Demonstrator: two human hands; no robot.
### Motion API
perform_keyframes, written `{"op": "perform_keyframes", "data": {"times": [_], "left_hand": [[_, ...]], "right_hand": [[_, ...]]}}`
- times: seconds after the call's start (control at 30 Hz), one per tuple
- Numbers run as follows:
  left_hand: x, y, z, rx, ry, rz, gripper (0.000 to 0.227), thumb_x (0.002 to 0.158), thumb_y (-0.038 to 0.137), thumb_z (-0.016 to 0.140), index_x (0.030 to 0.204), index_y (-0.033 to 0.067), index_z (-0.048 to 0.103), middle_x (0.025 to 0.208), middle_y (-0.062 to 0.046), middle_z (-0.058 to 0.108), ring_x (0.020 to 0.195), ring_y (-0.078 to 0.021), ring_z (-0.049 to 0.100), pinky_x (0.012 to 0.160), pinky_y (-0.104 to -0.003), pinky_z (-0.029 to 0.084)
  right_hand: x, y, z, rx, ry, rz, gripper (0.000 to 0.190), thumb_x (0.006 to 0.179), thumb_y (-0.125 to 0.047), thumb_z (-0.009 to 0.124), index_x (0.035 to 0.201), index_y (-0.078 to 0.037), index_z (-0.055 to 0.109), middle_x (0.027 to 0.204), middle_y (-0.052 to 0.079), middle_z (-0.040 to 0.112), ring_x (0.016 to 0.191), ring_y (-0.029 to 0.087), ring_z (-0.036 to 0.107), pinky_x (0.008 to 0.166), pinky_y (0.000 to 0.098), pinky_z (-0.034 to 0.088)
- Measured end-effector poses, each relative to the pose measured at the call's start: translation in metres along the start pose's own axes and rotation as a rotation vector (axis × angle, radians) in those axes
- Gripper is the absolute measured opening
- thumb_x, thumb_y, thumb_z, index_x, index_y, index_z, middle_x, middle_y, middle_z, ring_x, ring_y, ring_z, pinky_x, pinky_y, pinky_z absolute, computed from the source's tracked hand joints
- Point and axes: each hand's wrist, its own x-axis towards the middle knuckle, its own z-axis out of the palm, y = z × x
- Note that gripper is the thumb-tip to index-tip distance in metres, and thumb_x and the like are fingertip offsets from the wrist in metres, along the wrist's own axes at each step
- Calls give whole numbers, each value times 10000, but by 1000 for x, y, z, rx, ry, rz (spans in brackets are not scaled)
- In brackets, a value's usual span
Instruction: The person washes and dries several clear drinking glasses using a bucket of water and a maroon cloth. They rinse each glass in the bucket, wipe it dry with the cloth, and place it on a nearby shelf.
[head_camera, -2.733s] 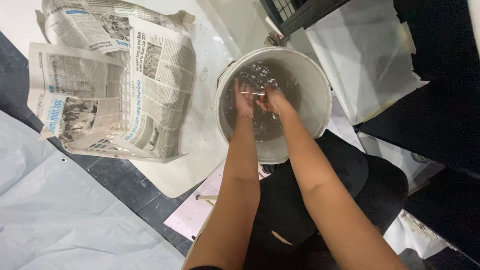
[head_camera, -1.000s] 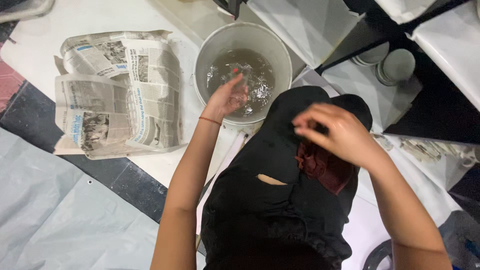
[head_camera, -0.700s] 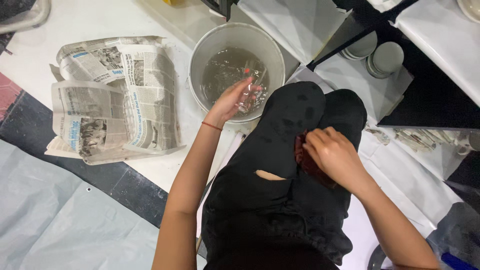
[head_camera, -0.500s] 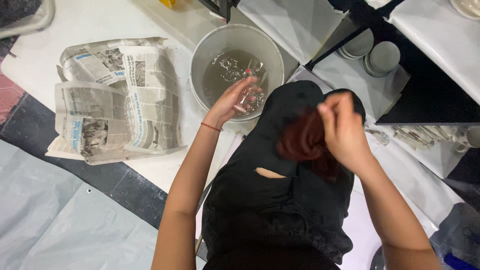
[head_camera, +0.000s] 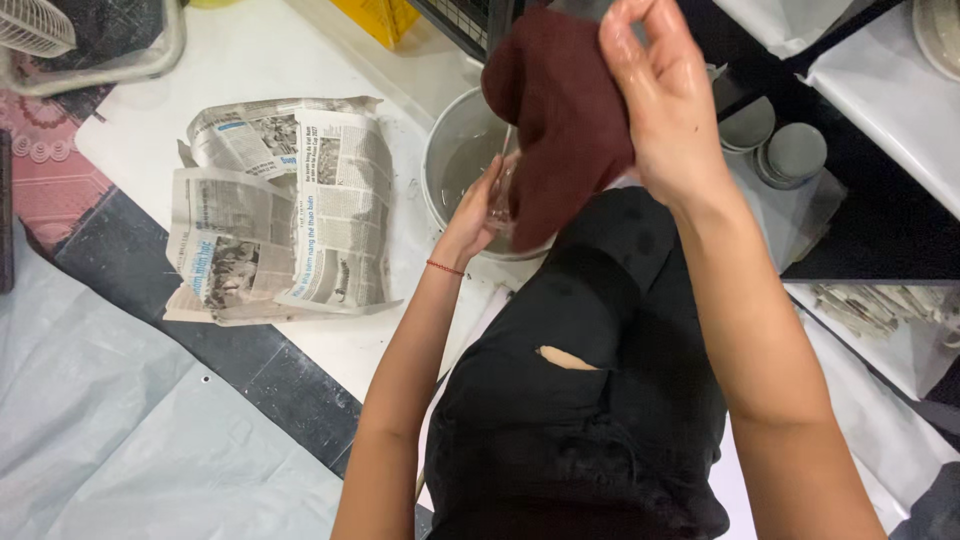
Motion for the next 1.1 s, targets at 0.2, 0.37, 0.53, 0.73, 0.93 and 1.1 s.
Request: {"op": "perform_keyframes", "data": {"times": [0.2, 0.37, 0.53, 0.73, 0.93, 1.1], "left_hand": [[8, -30, -35, -115, -135, 104, 541, 1094, 313, 492, 1507, -31, 427, 1431, -149, 588, 1214, -204, 657, 1014, -376, 576], [11, -25, -43, 150, -96, 343, 427, 1102, 160, 531, 1470, -56, 508, 1396, -128, 637, 1226, -186, 641, 1050, -354, 545], [-14, 18, -18, 438, -73, 420, 409, 1033, 33, 619, 1436, -18, 567, 1383, -67, 647, 1244, -123, 617, 1074, -287, 503], [-52, 78, 33, 983, 133, 411, 574, 819, 155, 835, 1369, 162, 672, 1099, -38, 757, 686, -127, 578, 651, -265, 517], [-59, 114, 50, 1489, 27, 951, 642, 829, 388, 876, 1397, 209, 636, 1121, -26, 720, 862, -190, 707, 750, -309, 583], [-61, 128, 50, 1400, -31, 751, 648, 778, 400, 903, 1354, 205, 679, 1049, -31, 737, 838, -189, 721, 755, -301, 597]], "right_hand": [[13, 34, 15, -548, -25, 73, 465, 1058, -300, 678, 1358, -29, 449, 1283, 42, 517, 1023, 137, 559, 889, 296, 491], [-37, 73, 42, -1007, -82, -348, 680, 830, -404, 831, 1269, 19, 528, 1344, 216, 518, 1227, 430, 519, 1032, 483, 451], [-57, 93, 29, -762, -95, 97, 500, 923, -359, 819, 1205, 22, 659, 1262, 129, 657, 1231, 301, 619, 1057, 378, 512], [-45, 94, -2, -413, -497, 163, 362, 921, -115, 810, 1238, 45, 736, 1443, 221, 572, 1355, 345, 501, 1074, 415, 405], [-35, 96, -10, 41, -558, 684, 394, 919, -142, 738, 1279, 3, 672, 1153, 57, 734, 1057, 123, 654, 936, 313, 530], [-36, 99, 6, -106, -621, 601, 322, 916, -145, 714, 1196, -2, 645, 1046, 64, 741, 959, 120, 669, 860, 291, 560]]}}
